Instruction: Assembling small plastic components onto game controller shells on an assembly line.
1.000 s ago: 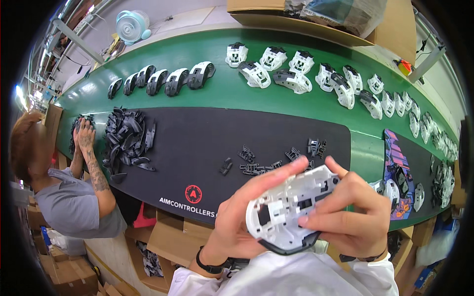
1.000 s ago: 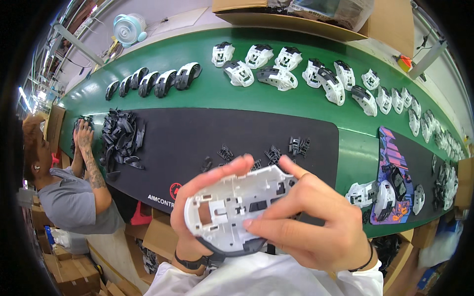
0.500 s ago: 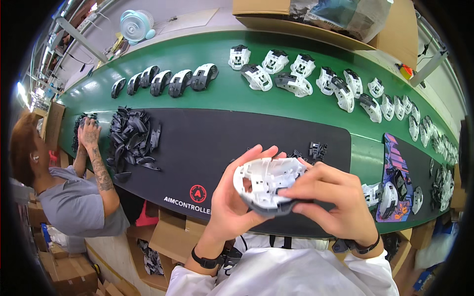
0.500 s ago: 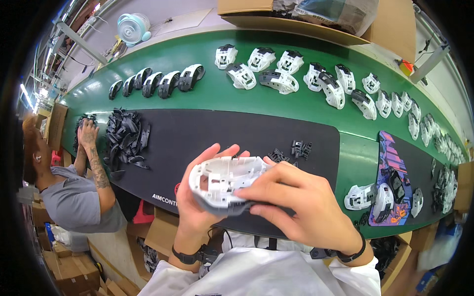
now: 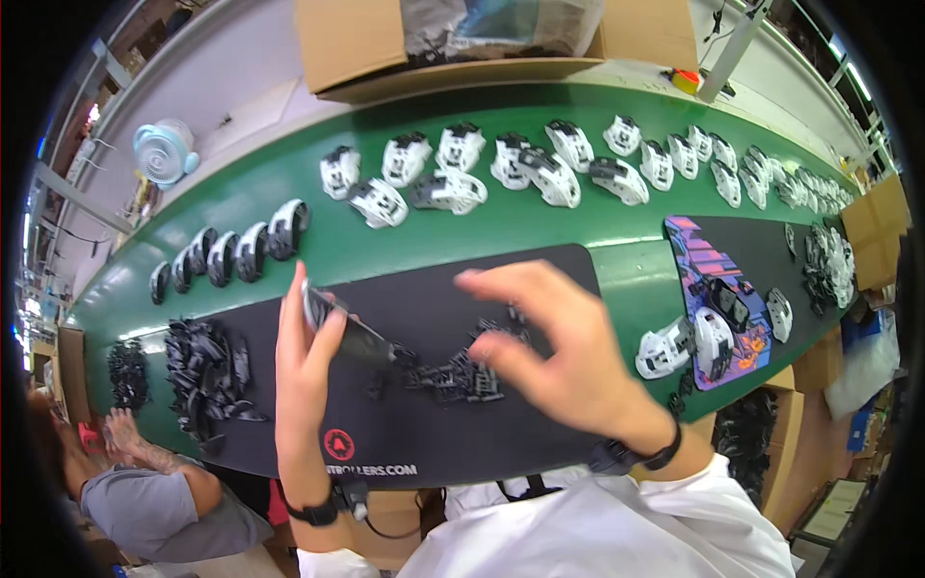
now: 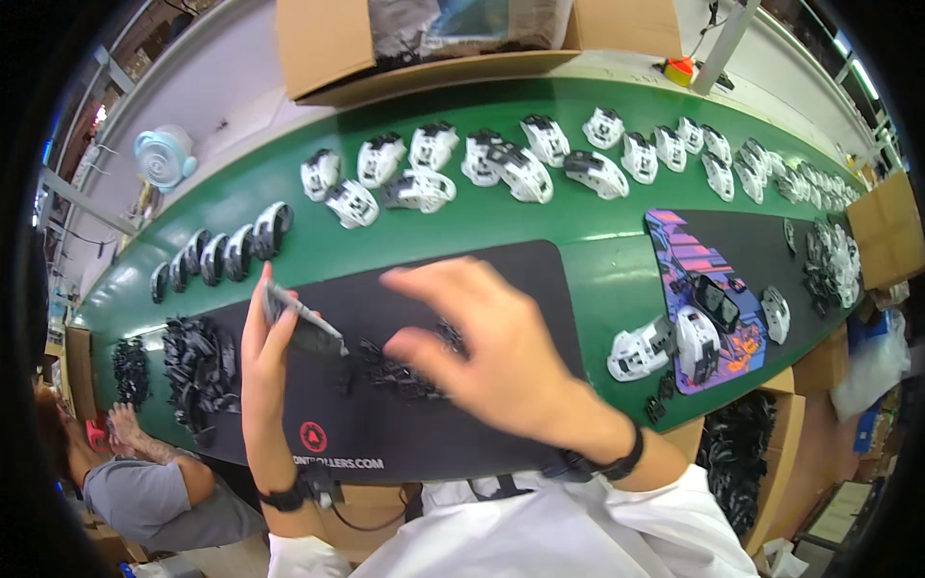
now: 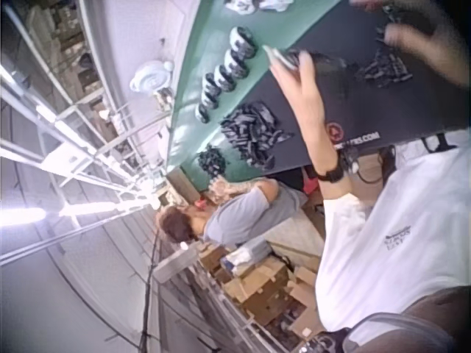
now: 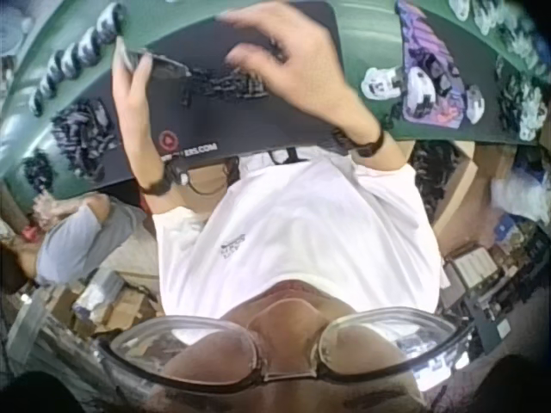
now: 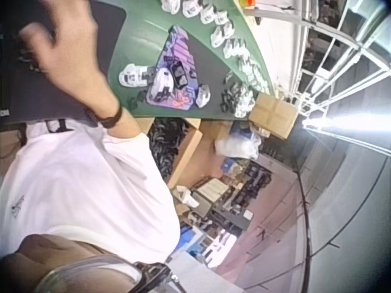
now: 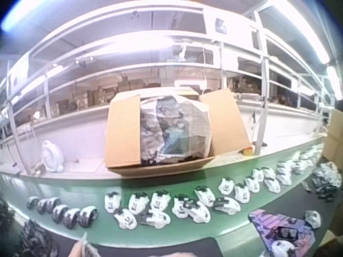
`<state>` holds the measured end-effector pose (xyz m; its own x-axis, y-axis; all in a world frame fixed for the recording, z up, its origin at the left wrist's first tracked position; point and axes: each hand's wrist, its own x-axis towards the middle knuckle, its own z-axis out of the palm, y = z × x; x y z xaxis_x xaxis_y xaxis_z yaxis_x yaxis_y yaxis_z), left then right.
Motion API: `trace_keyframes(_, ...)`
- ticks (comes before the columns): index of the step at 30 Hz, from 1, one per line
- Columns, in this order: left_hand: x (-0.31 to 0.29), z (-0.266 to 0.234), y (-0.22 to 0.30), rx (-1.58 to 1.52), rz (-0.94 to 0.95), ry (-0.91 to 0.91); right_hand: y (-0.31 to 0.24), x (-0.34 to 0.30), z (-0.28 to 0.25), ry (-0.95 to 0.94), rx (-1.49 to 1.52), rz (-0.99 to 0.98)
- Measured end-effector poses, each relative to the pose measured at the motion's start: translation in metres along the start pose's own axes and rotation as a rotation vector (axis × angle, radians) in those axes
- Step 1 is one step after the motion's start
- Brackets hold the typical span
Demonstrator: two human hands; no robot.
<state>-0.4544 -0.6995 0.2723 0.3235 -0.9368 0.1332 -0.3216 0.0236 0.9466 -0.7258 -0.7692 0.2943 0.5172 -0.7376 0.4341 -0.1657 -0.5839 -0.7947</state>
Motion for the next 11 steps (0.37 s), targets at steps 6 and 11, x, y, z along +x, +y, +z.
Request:
trace_keyframes(6, 0.16, 0.007, -0.035, 1.203, -0.02, -0.055, 0.099, 0.059, -0.037, -0.11, -0.862, 0.196)
trace_keyframes(11, 0.226, 0.009, -0.074, 1.696, 0.246, 0.095, 0.169, 0.133, -0.038, -0.206, -1.053, 0.38)
